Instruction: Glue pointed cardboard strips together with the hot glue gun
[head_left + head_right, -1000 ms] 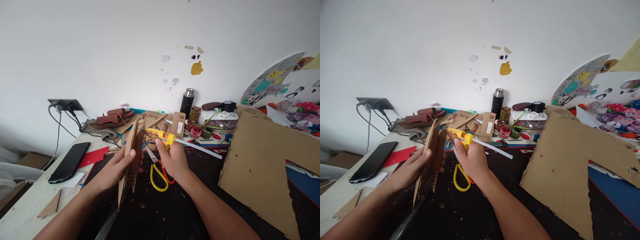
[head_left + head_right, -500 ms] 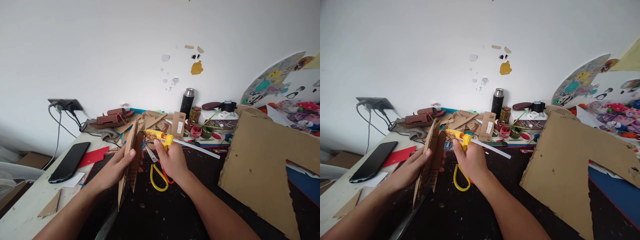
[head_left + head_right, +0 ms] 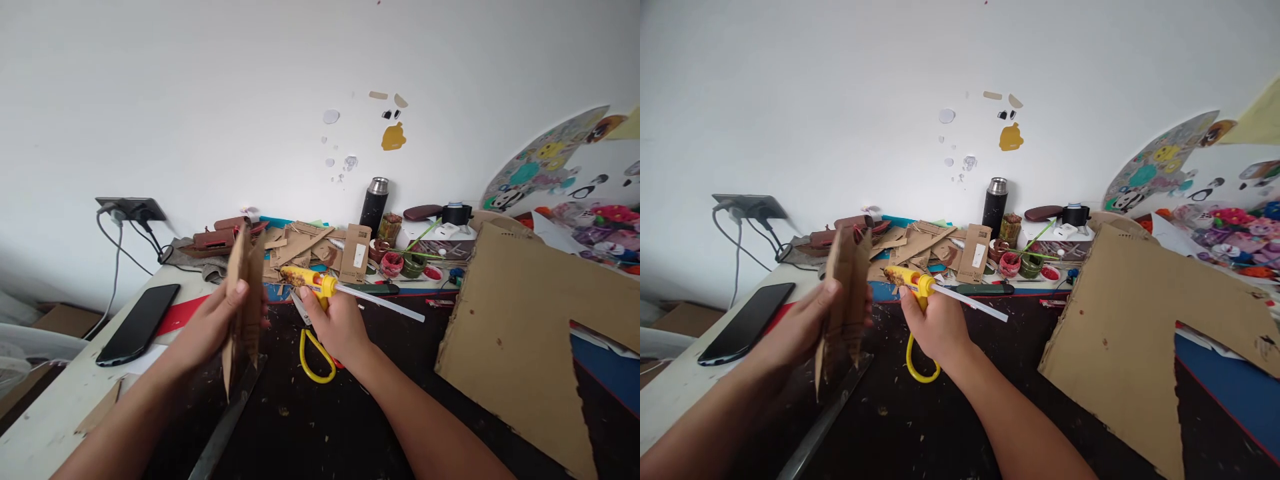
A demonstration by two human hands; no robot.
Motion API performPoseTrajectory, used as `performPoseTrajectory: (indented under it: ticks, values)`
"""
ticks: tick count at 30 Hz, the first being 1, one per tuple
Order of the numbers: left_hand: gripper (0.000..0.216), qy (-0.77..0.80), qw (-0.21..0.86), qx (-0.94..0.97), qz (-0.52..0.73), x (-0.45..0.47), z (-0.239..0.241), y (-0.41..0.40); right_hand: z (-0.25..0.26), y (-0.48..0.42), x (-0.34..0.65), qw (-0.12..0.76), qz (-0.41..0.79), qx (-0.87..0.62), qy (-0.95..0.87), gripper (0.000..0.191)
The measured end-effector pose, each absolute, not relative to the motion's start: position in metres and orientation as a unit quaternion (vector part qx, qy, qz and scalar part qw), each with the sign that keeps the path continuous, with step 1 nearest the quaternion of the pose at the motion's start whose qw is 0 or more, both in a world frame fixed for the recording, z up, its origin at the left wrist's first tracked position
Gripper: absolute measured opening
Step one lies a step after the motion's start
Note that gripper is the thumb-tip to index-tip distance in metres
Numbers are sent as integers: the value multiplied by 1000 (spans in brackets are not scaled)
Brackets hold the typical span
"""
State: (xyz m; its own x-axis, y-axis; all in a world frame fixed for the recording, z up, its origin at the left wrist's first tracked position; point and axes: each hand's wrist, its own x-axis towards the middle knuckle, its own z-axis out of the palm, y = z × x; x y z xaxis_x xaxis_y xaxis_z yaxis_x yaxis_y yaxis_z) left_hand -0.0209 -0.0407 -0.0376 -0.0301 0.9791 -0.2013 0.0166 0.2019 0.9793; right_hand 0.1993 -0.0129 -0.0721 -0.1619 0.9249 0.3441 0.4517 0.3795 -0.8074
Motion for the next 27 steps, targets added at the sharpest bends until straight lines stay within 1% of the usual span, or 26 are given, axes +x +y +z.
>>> performPoseTrajectory:
  ticks: [3,4,8,11,14,17,20,24,27]
  values:
    - [65,550,507,398,532,-39,-29,-35,-78,-12,198,379,265,-504,-730,51]
    - [63,546,507,383,546,-45,-26,-34,-79,-12,197,364,253,-506,-740,50]
    - [64,524,534,374,548,-55,-22,-32,-81,-19,190,268,184,-458,-827,37]
    - [63,516,541,375,548,-53,-21,-35,-83,-25,184,189,157,-427,-870,31]
    - [62,525,558,347,541,-49,-23,-38,-85,-27,180,153,142,-411,-887,23]
    - [57,515,588,336,526,-48,-29,-39,-87,-25,180,125,143,-405,-894,21]
    - [60,508,597,320,532,-50,-37,-36,-88,-23,181,118,150,-399,-897,26]
    - [62,494,586,338,546,-54,-43,-32,-92,-22,183,130,154,-361,-911,31]
    - [62,503,584,336,542,-55,-43,-32,-95,-22,183,121,154,-329,-924,40]
